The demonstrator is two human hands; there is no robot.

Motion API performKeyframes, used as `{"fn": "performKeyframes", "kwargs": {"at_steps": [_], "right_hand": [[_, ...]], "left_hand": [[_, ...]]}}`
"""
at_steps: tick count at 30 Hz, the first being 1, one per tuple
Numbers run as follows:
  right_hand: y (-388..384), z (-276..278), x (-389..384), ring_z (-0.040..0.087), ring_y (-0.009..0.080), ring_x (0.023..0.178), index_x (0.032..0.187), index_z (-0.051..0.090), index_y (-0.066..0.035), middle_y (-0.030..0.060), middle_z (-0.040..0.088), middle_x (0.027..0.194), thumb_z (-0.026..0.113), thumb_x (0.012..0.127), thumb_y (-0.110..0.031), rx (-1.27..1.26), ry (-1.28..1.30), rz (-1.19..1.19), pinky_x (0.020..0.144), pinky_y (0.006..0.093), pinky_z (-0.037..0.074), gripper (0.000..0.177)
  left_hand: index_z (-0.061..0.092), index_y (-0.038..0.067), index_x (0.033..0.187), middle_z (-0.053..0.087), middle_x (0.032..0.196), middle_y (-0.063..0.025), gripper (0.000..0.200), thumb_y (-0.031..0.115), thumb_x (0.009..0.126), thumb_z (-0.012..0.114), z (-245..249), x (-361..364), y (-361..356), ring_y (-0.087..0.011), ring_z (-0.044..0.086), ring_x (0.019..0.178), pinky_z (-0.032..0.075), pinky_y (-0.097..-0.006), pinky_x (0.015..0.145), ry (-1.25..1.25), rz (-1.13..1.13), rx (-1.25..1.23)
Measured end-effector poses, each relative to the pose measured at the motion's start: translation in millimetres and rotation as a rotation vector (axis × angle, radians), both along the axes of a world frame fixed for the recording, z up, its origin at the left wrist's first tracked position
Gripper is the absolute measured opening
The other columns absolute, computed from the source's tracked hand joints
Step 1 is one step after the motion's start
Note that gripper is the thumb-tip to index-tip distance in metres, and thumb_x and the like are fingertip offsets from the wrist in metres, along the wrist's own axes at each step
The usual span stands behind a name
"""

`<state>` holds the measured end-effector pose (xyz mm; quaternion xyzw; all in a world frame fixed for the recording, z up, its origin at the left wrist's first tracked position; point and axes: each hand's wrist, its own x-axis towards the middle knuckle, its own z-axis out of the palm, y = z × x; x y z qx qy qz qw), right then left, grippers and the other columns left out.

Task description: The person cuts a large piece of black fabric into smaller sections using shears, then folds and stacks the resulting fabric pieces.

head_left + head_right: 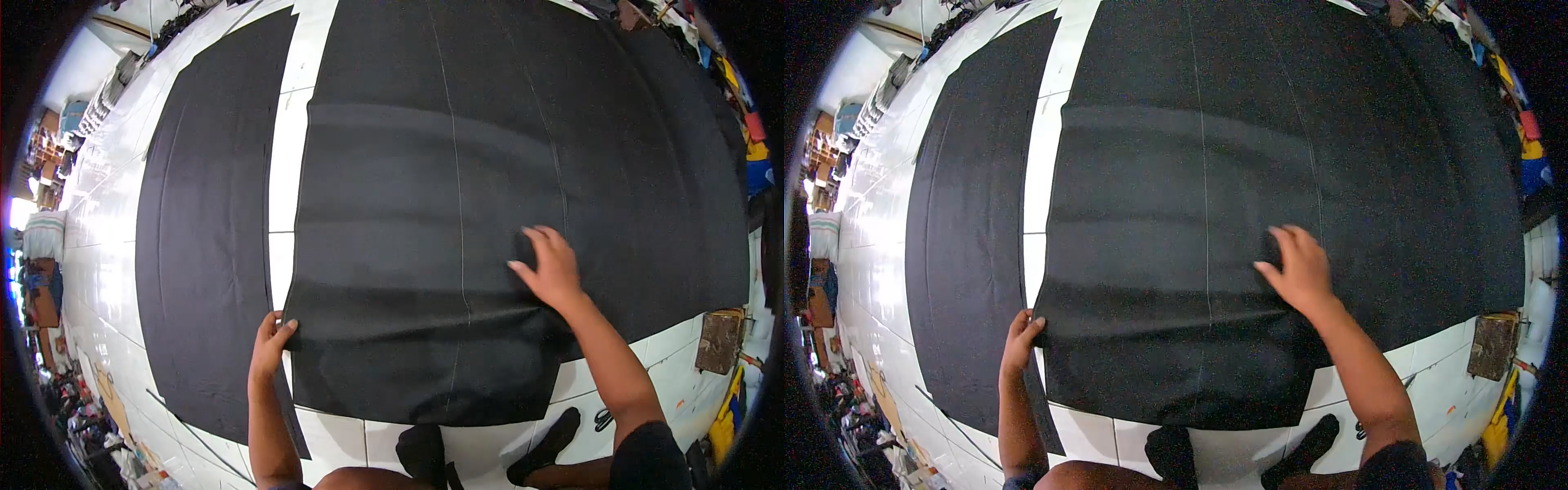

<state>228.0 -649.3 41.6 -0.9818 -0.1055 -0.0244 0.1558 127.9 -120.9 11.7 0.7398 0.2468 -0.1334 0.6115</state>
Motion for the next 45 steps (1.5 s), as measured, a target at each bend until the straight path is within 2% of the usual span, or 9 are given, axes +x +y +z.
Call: {"fn": "performKeyframes", "kwargs": {"at_steps": [5, 12, 18, 23, 28, 30, 35, 42, 45], "right_hand": [[87.3, -47.3, 112.3, 0.023, 0.0396, 0.148, 0.152, 0.036, -0.017, 0.0187, 0.026, 0.159, 0.056, 0.092, -0.062, -0.133, 0.012, 0.059, 0.119, 0.0537, 0.021, 0.078], [137.3, -61.0, 198.5, 0.011, 0.0366, 0.152, 0.157, 0.028, -0.022, 0.0162, 0.020, 0.163, 0.045, 0.092, -0.070, -0.138, 0.185, -0.153, 0.121, 0.0572, 0.008, 0.083], [120.6, -53.5, 252.6, 0.023, 0.0375, 0.148, 0.155, 0.031, -0.017, 0.0168, 0.027, 0.160, 0.047, 0.088, -0.074, -0.192, 0.175, -0.170, 0.120, 0.0584, 0.011, 0.090], [123.4, -49.7, 203.1, 0.040, 0.0342, 0.136, 0.145, 0.046, -0.010, 0.0173, 0.048, 0.139, 0.052, 0.084, -0.076, -0.240, 0.032, -0.058, 0.119, 0.0580, 0.017, 0.090], [140.6, -38.6, 232.3, 0.036, 0.0367, 0.139, 0.140, 0.050, -0.010, 0.0180, 0.041, 0.147, 0.051, 0.088, -0.073, -0.271, 0.073, -0.049, 0.117, 0.0573, 0.022, 0.081], [146.3, -44.9, 243.2, 0.032, 0.0375, 0.143, 0.143, 0.048, -0.012, 0.0182, 0.035, 0.152, 0.051, 0.089, -0.072, -0.294, -0.103, 0.025, 0.117, 0.0570, 0.024, 0.081], [149.8, -63.1, 292.7, 0.013, 0.0344, 0.152, 0.158, 0.025, -0.019, 0.0103, 0.017, 0.165, 0.043, 0.086, -0.079, -0.232, 0.188, -0.100, 0.118, 0.0651, 0.013, 0.095], [147.5, -45.4, 346.9, 0.014, 0.0332, 0.151, 0.151, 0.037, -0.011, 0.0132, 0.021, 0.162, 0.058, 0.077, -0.081, -0.289, 0.153, -0.106, 0.118, 0.0621, 0.014, 0.104], [151.1, -40.5, 340.5, 0.028, 0.0320, 0.146, 0.146, 0.043, -0.010, 0.0131, 0.035, 0.155, 0.059, 0.075, -0.081, -0.272, 0.212, -0.066, 0.118, 0.0612, 0.018, 0.102]], "left_hand": [[0.056, -0.002, 0.117, 0.068, 0.081, -0.0044, 0.030, 0.015, 0.094, 0.065, 3.4, 12.1, -2.9, -0.0094, 0.061, 0.073, 0.047, -0.0237, 0.068, 0.028, -0.062, 0.001], [0.065, -0.002, 0.102, 0.060, 0.083, 0.0001, 0.028, 0.025, 0.093, 0.068, -9.5, 45.8, -23.5, -0.0093, 0.053, 0.078, 0.041, -0.0257, 0.070, -0.053, -0.019, 0.082], [0.065, -0.003, 0.103, 0.061, 0.087, -0.0015, 0.037, 0.033, 0.094, 0.065, 9.4, 47.5, -34.7, -0.0125, 0.054, 0.084, 0.042, -0.0270, 0.076, -0.067, 0.062, 0.005], [0.069, -0.004, 0.097, 0.062, 0.080, -0.0020, 0.038, 0.034, 0.094, 0.064, -4.7, 57.9, -8.8, -0.0120, 0.056, 0.078, 0.043, -0.0288, 0.070, -0.027, 0.012, 0.104], [0.068, 0.002, 0.085, 0.063, 0.076, -0.0095, 0.026, 0.028, 0.087, 0.070, -23.0, 114.4, -21.7, -0.0256, 0.059, 0.075, 0.045, -0.0373, 0.069, -0.511, -0.192, 0.868], [0.067, 0.005, 0.082, 0.061, 0.076, -0.0069, 0.021, 0.025, 0.085, 0.070, -32.4, 119.4, -22.5, -0.0282, 0.057, 0.077, 0.045, -0.0396, 0.069, -0.581, -0.164, 0.831], [0.068, 0.007, 0.090, 0.058, 0.074, -0.0061, 0.021, 0.025, 0.081, 0.071, -36.3, 119.7, -12.9, -0.0271, 0.056, 0.074, 0.044, -0.0388, 0.067, -0.632, -0.171, 0.786], [0.070, 0.009, 0.096, 0.057, 0.074, -0.0052, 0.026, 0.028, 0.079, 0.072, -34.5, 122.4, -7.8, -0.0250, 0.056, 0.073, 0.045, -0.0377, 0.067, -0.611, -0.224, 0.782], [0.070, 0.009, 0.096, 0.058, 0.075, -0.0053, 0.025, 0.028, 0.080, 0.072, -35.4, 122.1, -6.6, -0.0247, 0.056, 0.074, 0.045, -0.0378, 0.068, -0.588, -0.212, 0.797]]}}
